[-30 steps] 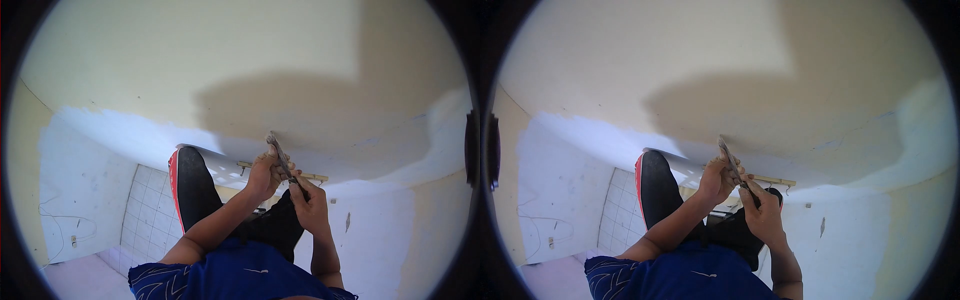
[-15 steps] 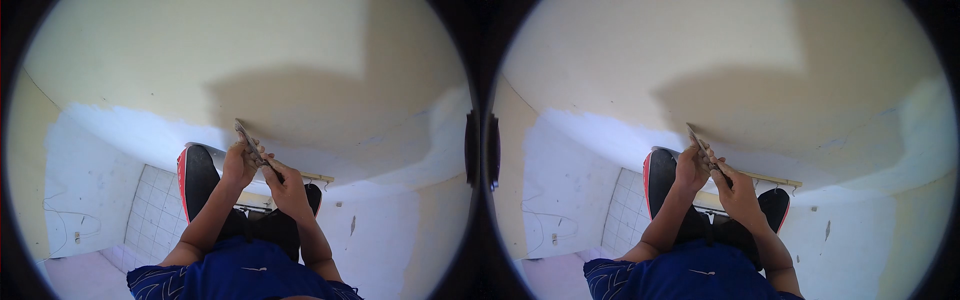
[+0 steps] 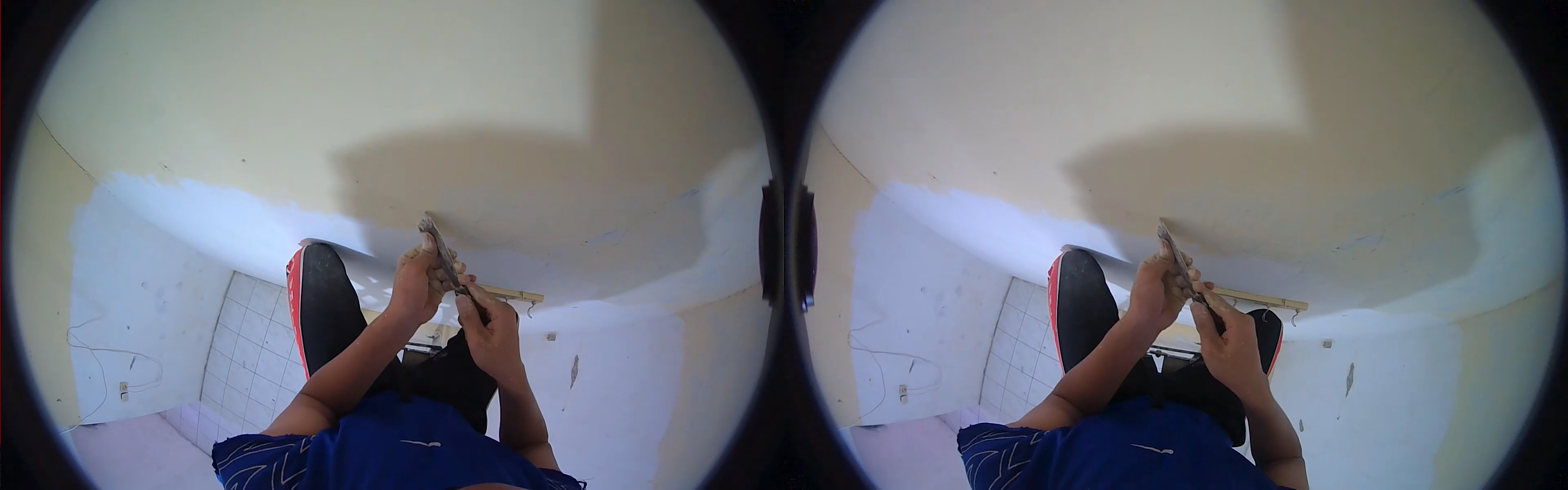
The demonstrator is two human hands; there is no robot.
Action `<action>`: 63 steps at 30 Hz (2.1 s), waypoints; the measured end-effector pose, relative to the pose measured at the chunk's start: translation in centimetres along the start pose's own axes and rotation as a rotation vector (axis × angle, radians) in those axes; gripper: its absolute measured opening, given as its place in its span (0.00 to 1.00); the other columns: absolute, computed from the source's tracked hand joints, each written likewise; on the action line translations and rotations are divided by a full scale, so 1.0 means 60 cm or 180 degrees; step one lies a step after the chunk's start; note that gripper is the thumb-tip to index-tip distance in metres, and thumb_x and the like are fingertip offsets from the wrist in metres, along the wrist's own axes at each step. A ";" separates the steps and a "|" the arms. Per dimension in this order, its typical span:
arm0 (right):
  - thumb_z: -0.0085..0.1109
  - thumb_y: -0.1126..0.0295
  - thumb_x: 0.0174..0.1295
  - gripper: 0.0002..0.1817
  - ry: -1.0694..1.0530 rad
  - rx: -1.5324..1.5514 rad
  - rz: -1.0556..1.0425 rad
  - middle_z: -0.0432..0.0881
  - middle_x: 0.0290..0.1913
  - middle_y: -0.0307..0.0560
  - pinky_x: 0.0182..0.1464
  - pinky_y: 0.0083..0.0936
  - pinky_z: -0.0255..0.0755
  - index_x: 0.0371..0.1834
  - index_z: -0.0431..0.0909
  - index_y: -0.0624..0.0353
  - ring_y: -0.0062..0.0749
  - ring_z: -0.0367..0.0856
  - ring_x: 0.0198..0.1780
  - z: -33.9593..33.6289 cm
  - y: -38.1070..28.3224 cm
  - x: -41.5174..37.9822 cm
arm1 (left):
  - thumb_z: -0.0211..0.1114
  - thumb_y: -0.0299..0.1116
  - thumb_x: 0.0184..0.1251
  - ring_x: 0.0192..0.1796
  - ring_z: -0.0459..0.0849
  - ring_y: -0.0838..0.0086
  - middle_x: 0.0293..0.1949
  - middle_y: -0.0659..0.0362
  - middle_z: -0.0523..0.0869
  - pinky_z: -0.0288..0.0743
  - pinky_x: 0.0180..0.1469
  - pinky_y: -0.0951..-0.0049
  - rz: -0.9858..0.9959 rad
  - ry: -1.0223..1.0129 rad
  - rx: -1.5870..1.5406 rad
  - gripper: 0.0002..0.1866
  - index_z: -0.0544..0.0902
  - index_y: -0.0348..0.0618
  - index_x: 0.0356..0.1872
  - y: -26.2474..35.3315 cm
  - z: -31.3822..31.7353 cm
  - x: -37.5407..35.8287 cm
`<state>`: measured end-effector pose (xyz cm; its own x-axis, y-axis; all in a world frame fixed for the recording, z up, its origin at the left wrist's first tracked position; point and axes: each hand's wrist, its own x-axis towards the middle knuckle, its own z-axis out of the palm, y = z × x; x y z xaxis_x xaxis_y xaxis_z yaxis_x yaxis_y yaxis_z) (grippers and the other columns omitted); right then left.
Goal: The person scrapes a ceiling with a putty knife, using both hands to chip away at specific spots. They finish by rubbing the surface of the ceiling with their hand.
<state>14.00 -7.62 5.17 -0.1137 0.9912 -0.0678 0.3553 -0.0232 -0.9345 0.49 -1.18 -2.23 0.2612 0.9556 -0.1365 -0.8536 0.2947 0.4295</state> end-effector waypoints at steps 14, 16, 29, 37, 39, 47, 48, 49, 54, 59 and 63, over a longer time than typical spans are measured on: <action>0.56 0.69 0.71 0.17 -0.0491 0.0144 -0.0668 0.79 0.26 0.51 0.30 0.24 0.66 0.56 0.78 0.71 0.22 0.68 0.25 0.084 -0.041 0.086 | 0.43 0.43 0.81 0.33 0.83 0.64 0.32 0.53 0.80 0.78 0.56 0.52 0.0678 0.0397 0.0003 0.18 0.74 0.38 0.42 0.124 -0.028 -0.012; 0.56 0.69 0.71 0.17 -0.0637 0.0131 -0.0617 0.78 0.25 0.52 0.29 0.26 0.67 0.55 0.78 0.71 0.23 0.69 0.25 0.099 -0.055 0.088 | 0.42 0.43 0.81 0.33 0.82 0.65 0.31 0.54 0.80 0.77 0.56 0.52 0.0790 0.0467 0.0125 0.18 0.73 0.39 0.43 0.146 -0.027 -0.023; 0.57 0.70 0.70 0.19 -0.0193 0.0139 -0.0374 0.84 0.37 0.52 0.43 0.21 0.72 0.60 0.77 0.69 0.22 0.75 0.35 0.051 0.011 0.041 | 0.46 0.50 0.81 0.38 0.87 0.57 0.34 0.51 0.83 0.83 0.48 0.56 0.0067 0.0566 0.0271 0.23 0.75 0.35 0.43 0.073 -0.015 -0.007; 0.53 0.71 0.71 0.17 0.0073 0.0263 0.0163 0.67 0.20 0.32 0.27 0.16 0.57 0.60 0.78 0.66 0.11 0.61 0.24 -0.007 0.025 0.001 | 0.51 0.46 0.79 0.37 0.86 0.60 0.34 0.50 0.82 0.84 0.47 0.54 -0.0177 0.0264 0.0296 0.20 0.75 0.36 0.39 -0.001 0.017 0.003; 0.53 0.71 0.71 0.17 0.0064 0.0254 0.0110 0.67 0.20 0.32 0.26 0.16 0.56 0.60 0.78 0.66 0.12 0.61 0.24 -0.001 0.021 0.008 | 0.52 0.47 0.79 0.37 0.87 0.60 0.34 0.50 0.83 0.84 0.47 0.55 -0.0105 0.0214 0.0270 0.20 0.75 0.36 0.38 0.005 0.011 0.007; 0.55 0.71 0.71 0.18 -0.0120 0.0157 -0.0163 0.77 0.25 0.40 0.30 0.17 0.64 0.61 0.77 0.67 0.14 0.66 0.26 0.048 -0.016 0.031 | 0.50 0.49 0.79 0.38 0.88 0.60 0.32 0.50 0.83 0.86 0.45 0.56 0.0177 0.0333 0.0142 0.24 0.76 0.32 0.42 0.066 -0.011 -0.006; 0.55 0.71 0.71 0.18 -0.0132 0.0151 -0.0149 0.77 0.25 0.40 0.30 0.17 0.64 0.61 0.77 0.67 0.14 0.66 0.26 0.060 -0.016 0.040 | 0.50 0.50 0.79 0.38 0.88 0.60 0.32 0.50 0.84 0.86 0.45 0.56 0.0225 0.0391 0.0094 0.24 0.76 0.32 0.42 0.077 -0.016 -0.008; 0.55 0.71 0.71 0.18 -0.0144 0.0127 -0.0398 0.79 0.28 0.43 0.31 0.18 0.65 0.61 0.77 0.67 0.15 0.68 0.27 0.073 -0.010 0.054 | 0.49 0.49 0.79 0.38 0.87 0.60 0.31 0.50 0.84 0.86 0.46 0.56 0.0309 0.0490 0.0207 0.24 0.76 0.33 0.43 0.089 -0.020 -0.007; 0.56 0.69 0.71 0.18 -0.0428 0.0210 -0.0472 0.84 0.32 0.49 0.33 0.20 0.68 0.60 0.77 0.69 0.17 0.69 0.29 0.112 -0.039 0.081 | 0.48 0.51 0.80 0.37 0.88 0.58 0.31 0.50 0.85 0.85 0.48 0.58 0.0672 0.0396 0.0136 0.25 0.75 0.34 0.42 0.148 -0.033 -0.019; 0.56 0.69 0.71 0.19 -0.0340 0.0460 -0.0549 0.79 0.28 0.44 0.32 0.19 0.65 0.61 0.77 0.68 0.16 0.67 0.28 0.120 -0.019 0.077 | 0.48 0.51 0.80 0.37 0.88 0.57 0.30 0.50 0.85 0.85 0.44 0.59 0.0567 0.0518 0.0334 0.25 0.76 0.33 0.42 0.145 -0.040 -0.018; 0.55 0.69 0.71 0.20 -0.0415 0.0419 -0.0192 0.73 0.25 0.38 0.30 0.18 0.63 0.62 0.76 0.67 0.14 0.64 0.27 0.097 -0.007 0.057 | 0.50 0.51 0.79 0.36 0.88 0.59 0.32 0.50 0.84 0.86 0.42 0.60 0.0320 0.0534 0.0493 0.25 0.76 0.33 0.42 0.120 -0.032 -0.019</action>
<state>8.07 -4.98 3.27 -0.2534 0.9662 -0.0470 0.2207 0.0105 -0.9753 -6.81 -0.15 -0.72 0.0891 0.9698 -0.2269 -0.7889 0.2078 0.5783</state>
